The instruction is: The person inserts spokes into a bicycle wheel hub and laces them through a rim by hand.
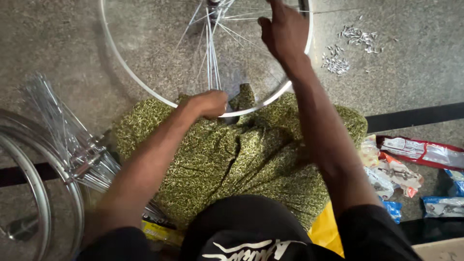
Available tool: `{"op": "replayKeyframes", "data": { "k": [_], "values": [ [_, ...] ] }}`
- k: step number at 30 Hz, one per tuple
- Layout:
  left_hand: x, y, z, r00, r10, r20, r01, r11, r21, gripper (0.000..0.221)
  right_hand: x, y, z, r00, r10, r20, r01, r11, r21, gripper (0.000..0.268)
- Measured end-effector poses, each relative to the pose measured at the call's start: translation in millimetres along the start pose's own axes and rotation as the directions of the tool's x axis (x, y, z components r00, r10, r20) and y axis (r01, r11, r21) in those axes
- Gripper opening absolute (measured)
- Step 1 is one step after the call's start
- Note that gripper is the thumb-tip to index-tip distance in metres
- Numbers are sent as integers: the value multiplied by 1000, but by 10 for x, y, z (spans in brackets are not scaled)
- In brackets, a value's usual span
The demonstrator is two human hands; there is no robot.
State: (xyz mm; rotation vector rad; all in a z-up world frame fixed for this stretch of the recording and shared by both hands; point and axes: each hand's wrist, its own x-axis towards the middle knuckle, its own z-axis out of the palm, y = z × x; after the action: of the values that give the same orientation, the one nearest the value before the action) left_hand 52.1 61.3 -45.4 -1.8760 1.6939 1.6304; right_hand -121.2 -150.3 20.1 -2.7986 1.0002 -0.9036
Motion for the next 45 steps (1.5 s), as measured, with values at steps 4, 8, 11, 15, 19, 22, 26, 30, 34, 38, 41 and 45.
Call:
{"op": "replayKeyframes", "data": {
  "k": [4,8,11,15,19,22,26,30,34,38,41,45],
  "values": [
    [-170,90,-108,997,65,34,-70,984,166,31,187,200,219,957,-34,287,102,969,-223,20],
    [-474,311,-154,997,-48,55,42,994,105,33,-25,4,160,798,73,599,36,985,-168,27],
    [-622,441,-205,997,61,-49,-51,981,189,35,-351,-385,149,671,175,721,-140,984,-109,31],
    [-528,557,-595,912,-281,-299,201,942,-270,63,-604,-689,242,885,121,450,-247,940,233,22],
    [-151,585,-816,604,-76,-794,-101,980,-171,32,-770,-691,271,657,151,739,-693,506,513,29],
    [87,563,-873,588,-121,-800,-65,978,-196,24,-578,-486,274,504,325,800,-853,334,401,27],
    [193,535,-801,671,-127,-730,-28,980,-196,22,-120,-195,572,549,344,762,-756,-183,628,29],
    [171,539,-801,719,-157,-677,-91,944,-316,27,102,-156,952,578,113,808,-556,-669,492,19],
    [206,538,-775,670,-130,-731,-165,934,-317,30,49,-250,1179,594,35,804,-387,-864,323,22],
    [256,541,-751,730,-160,-664,-96,939,-331,27,39,-287,1350,586,161,794,-422,-776,469,18],
    [268,563,-743,725,-153,-671,-107,938,-329,31,75,-245,1426,459,227,859,-372,-829,418,15],
    [269,555,-760,707,-171,-687,-86,942,-323,29,121,-236,1519,577,238,781,-289,-835,468,29]
  ]
}}
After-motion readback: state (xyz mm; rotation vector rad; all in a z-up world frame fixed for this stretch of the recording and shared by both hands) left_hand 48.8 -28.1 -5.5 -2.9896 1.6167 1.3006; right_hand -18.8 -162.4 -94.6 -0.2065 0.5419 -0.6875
